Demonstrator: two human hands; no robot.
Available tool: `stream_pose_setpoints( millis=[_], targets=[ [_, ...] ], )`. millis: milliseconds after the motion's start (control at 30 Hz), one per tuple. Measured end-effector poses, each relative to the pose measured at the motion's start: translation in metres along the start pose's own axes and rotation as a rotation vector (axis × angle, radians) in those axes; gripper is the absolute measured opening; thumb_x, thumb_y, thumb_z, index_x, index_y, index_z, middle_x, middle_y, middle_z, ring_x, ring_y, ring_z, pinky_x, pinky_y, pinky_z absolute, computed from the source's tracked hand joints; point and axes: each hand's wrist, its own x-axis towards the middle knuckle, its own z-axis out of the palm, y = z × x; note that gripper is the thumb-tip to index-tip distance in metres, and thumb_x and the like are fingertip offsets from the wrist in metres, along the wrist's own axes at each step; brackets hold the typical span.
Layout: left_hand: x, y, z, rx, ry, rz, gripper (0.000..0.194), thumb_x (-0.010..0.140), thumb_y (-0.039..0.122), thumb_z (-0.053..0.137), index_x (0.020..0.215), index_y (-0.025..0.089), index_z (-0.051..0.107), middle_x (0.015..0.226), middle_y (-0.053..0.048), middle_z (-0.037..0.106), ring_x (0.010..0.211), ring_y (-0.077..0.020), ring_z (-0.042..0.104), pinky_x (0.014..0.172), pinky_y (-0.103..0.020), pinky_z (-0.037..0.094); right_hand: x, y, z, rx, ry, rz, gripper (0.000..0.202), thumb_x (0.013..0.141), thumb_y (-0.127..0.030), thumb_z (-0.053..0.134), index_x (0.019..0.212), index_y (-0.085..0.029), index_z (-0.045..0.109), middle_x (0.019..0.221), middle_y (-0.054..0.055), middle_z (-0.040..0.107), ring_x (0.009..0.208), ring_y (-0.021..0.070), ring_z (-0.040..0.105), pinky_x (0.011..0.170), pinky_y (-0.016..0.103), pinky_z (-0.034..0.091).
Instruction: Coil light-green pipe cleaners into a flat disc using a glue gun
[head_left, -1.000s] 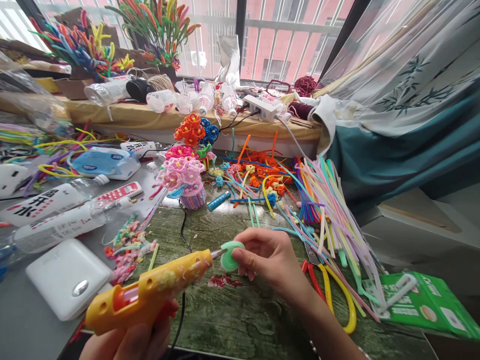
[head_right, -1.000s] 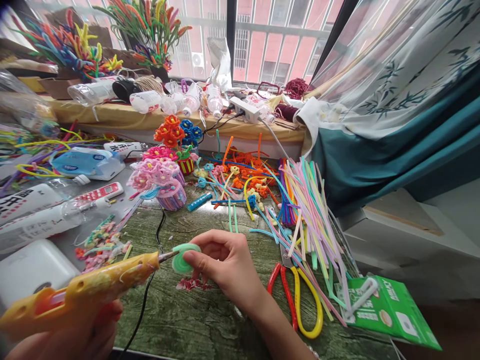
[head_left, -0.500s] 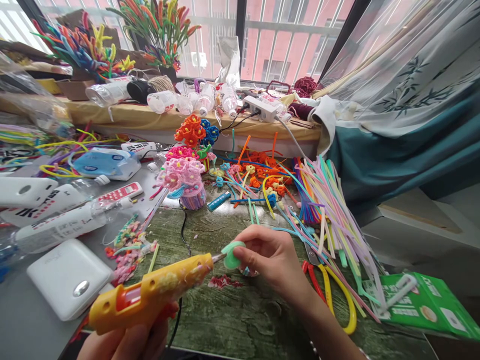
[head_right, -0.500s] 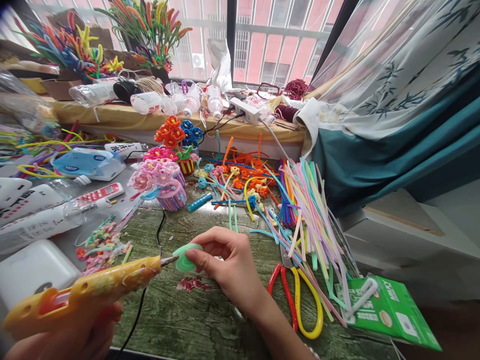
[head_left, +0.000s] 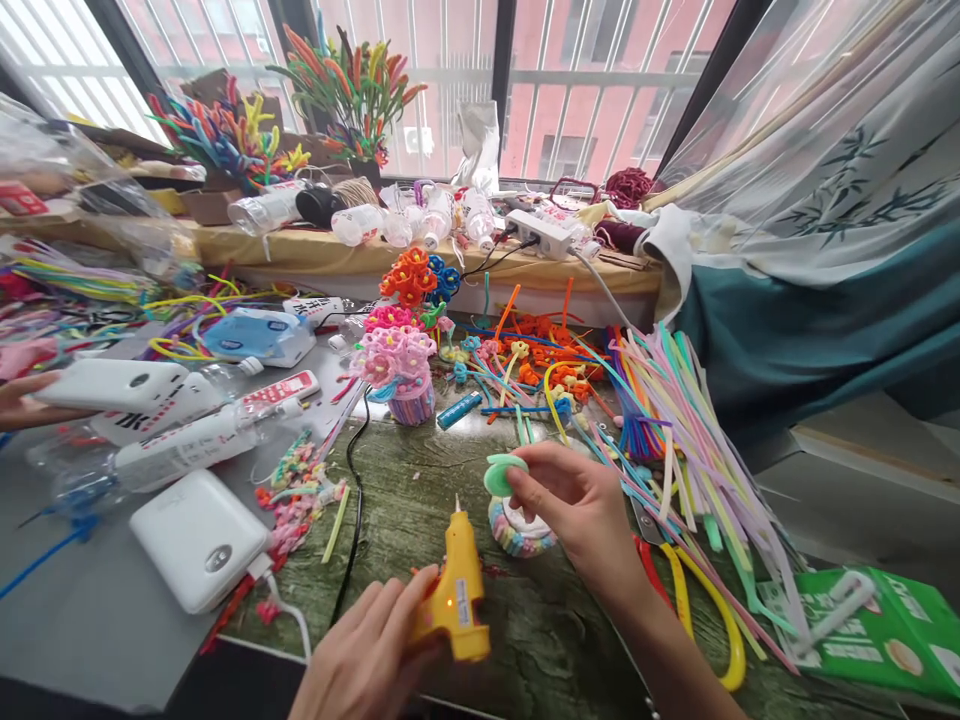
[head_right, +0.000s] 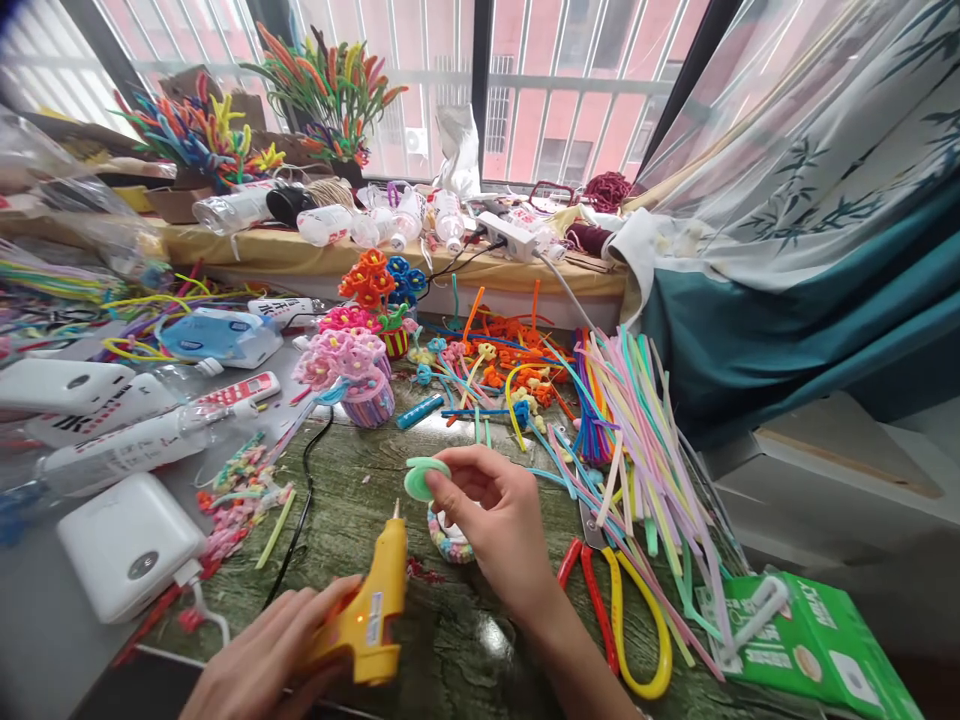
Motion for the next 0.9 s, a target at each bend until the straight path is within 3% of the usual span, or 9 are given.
stream_pose_setpoints(
  millis=[100,200,400,567,633,733,767,833,900],
  targets=[
    [0.000,-0.001,0.014,0.207,-0.090,0.065,0.040,0.104,0.038,0.047,0.139,0.020,0.057,0.097,-0.007,0.076,0.085,-0.0214,0.074,0.080,-0.027,0.060,-0.001,0.000,0.003,-0.008,-0.014,0.019,0.022,0.073,-0.036,0.089,0.080,-0.021,0.076,0.066,0.000,0.074,0.054,0.0154,0.067,0.048,0.024,0.054],
    [-0.002,0.000,0.019,0.334,-0.118,0.072,0.043,0.106,0.039,0.042,0.143,0.020,0.053,0.108,-0.009,0.075,0.093,-0.0233,0.073,0.082,-0.032,0.059,-0.001,0.000,0.005,-0.020,-0.032,0.041,0.027,0.070,-0.040,0.091,0.080,-0.020,0.076,0.069,0.001,0.075,0.056,0.0172,0.068,0.049,0.026,0.056],
    [0.003,-0.004,-0.003,0.363,0.050,0.034,0.041,0.103,0.031,0.049,0.143,0.024,0.050,0.116,-0.008,0.072,0.103,-0.0235,0.069,0.087,-0.033,0.053,-0.001,0.002,0.004,-0.027,-0.043,0.035,0.028,0.071,-0.042,0.090,0.081,-0.020,0.075,0.069,0.002,0.075,0.057,0.0175,0.069,0.051,0.027,0.056],
    [0.017,-0.031,-0.039,0.475,0.247,-0.077,0.037,0.099,0.029,0.053,0.134,0.018,0.057,0.121,-0.014,0.069,0.110,-0.0307,0.067,0.094,-0.041,0.049,-0.001,0.003,0.005,-0.016,-0.056,0.039,0.027,0.071,-0.040,0.090,0.081,-0.019,0.076,0.069,0.002,0.074,0.057,0.0162,0.067,0.052,0.025,0.055],
    [0.024,-0.041,-0.061,0.530,0.328,-0.227,0.040,0.100,0.038,0.047,0.126,0.011,0.062,0.113,-0.017,0.070,0.103,-0.0354,0.069,0.087,-0.046,0.052,-0.002,0.004,0.005,-0.010,-0.059,0.050,0.027,0.071,-0.039,0.091,0.081,-0.019,0.076,0.069,0.002,0.075,0.058,0.0157,0.067,0.052,0.024,0.055],
    [0.034,-0.056,-0.097,0.620,0.395,-0.524,0.045,0.098,0.043,0.044,0.128,0.013,0.061,0.104,-0.009,0.069,0.088,-0.0313,0.070,0.078,-0.044,0.056,-0.002,0.004,0.005,-0.010,-0.064,0.063,0.027,0.070,-0.040,0.091,0.080,-0.020,0.075,0.070,0.002,0.076,0.059,0.0162,0.068,0.052,0.024,0.055],
    [0.038,-0.062,-0.109,0.590,0.391,-0.604,0.043,0.098,0.042,0.046,0.129,0.017,0.059,0.104,-0.003,0.070,0.089,-0.0273,0.070,0.076,-0.039,0.058,-0.002,0.004,0.006,-0.015,-0.065,0.064,0.027,0.071,-0.040,0.091,0.080,-0.020,0.075,0.071,0.002,0.076,0.059,0.0162,0.067,0.051,0.024,0.054],
    [0.045,-0.078,-0.130,0.402,0.594,-0.797,0.034,0.085,0.039,0.064,0.113,0.020,0.066,0.077,0.008,0.067,0.071,-0.0172,0.069,0.061,-0.025,0.056,-0.003,0.005,0.006,-0.028,-0.074,0.068,0.026,0.072,-0.040,0.090,0.080,-0.020,0.076,0.071,0.002,0.075,0.057,0.0157,0.067,0.049,0.024,0.053],
    [0.052,-0.097,-0.147,-0.040,0.758,-0.727,0.026,0.089,0.036,0.062,0.107,0.018,0.066,0.076,0.012,0.070,0.072,-0.0106,0.069,0.067,-0.017,0.058,-0.003,0.006,0.007,-0.035,-0.081,0.072,0.025,0.073,-0.039,0.090,0.081,-0.020,0.076,0.071,0.001,0.075,0.058,0.0155,0.067,0.049,0.023,0.052]
  ],
)
